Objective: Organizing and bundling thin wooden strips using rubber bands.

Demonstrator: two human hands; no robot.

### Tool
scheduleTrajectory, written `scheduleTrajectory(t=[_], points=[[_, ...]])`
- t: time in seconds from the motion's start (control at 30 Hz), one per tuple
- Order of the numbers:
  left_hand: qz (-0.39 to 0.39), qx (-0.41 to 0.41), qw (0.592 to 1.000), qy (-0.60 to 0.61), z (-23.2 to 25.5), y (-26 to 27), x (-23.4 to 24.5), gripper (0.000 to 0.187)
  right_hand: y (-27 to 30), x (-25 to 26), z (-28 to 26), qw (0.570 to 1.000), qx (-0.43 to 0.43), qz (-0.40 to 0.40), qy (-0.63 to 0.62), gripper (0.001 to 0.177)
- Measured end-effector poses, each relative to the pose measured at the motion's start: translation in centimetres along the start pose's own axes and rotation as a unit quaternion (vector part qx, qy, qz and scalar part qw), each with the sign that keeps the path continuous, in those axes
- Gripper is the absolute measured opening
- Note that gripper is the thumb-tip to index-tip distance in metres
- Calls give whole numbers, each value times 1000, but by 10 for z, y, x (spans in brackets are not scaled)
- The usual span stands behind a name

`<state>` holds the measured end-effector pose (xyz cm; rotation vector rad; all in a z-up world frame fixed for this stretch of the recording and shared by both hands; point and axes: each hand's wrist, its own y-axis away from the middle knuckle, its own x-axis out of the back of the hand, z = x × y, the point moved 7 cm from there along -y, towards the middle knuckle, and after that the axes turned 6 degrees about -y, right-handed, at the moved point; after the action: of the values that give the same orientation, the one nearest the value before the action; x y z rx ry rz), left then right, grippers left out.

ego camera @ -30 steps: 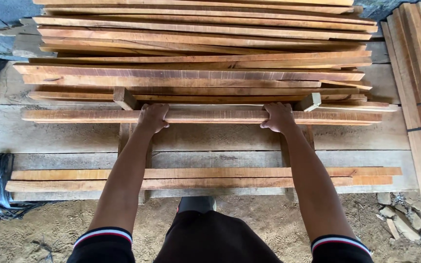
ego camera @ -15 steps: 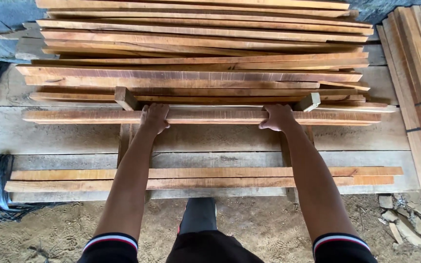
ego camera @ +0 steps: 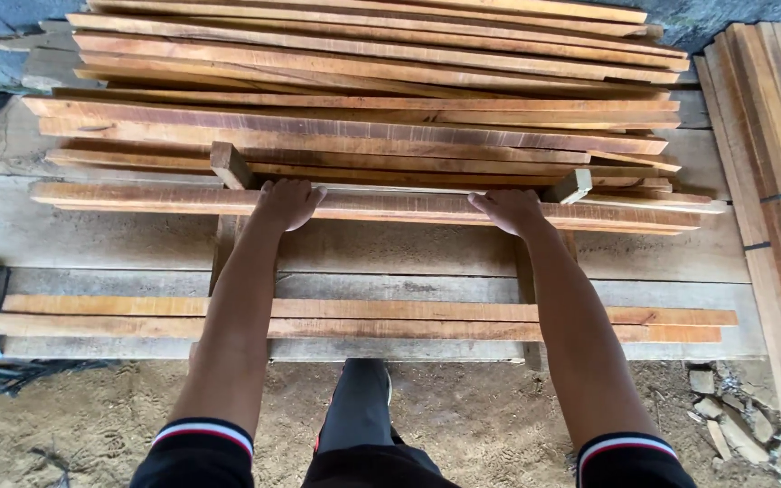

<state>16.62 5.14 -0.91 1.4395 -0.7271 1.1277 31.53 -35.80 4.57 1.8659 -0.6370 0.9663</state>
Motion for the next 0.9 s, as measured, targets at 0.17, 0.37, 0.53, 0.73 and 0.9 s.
scheduleTrajectory(t=[0.17, 0.37, 0.53, 0.73, 0.9], points=[[13, 3, 1000, -12, 2, 4, 2, 66, -6, -4, 6, 1000, 8, 12, 2, 87], [12, 21, 1000, -20, 2, 7, -4, 66, 10, -5, 0, 1000, 4, 19, 7, 82], [3, 24, 999, -22, 8, 26, -4, 65, 19, -8, -5, 1000, 10, 17, 6, 80], [-2, 16, 1000, 0, 12, 42, -15, 73, 40, -7, -10, 1000, 5, 28, -4, 76], [-12, 23, 1000, -4, 13, 61, -32, 71, 61, -27, -1, 1000, -24, -10, -9, 85]])
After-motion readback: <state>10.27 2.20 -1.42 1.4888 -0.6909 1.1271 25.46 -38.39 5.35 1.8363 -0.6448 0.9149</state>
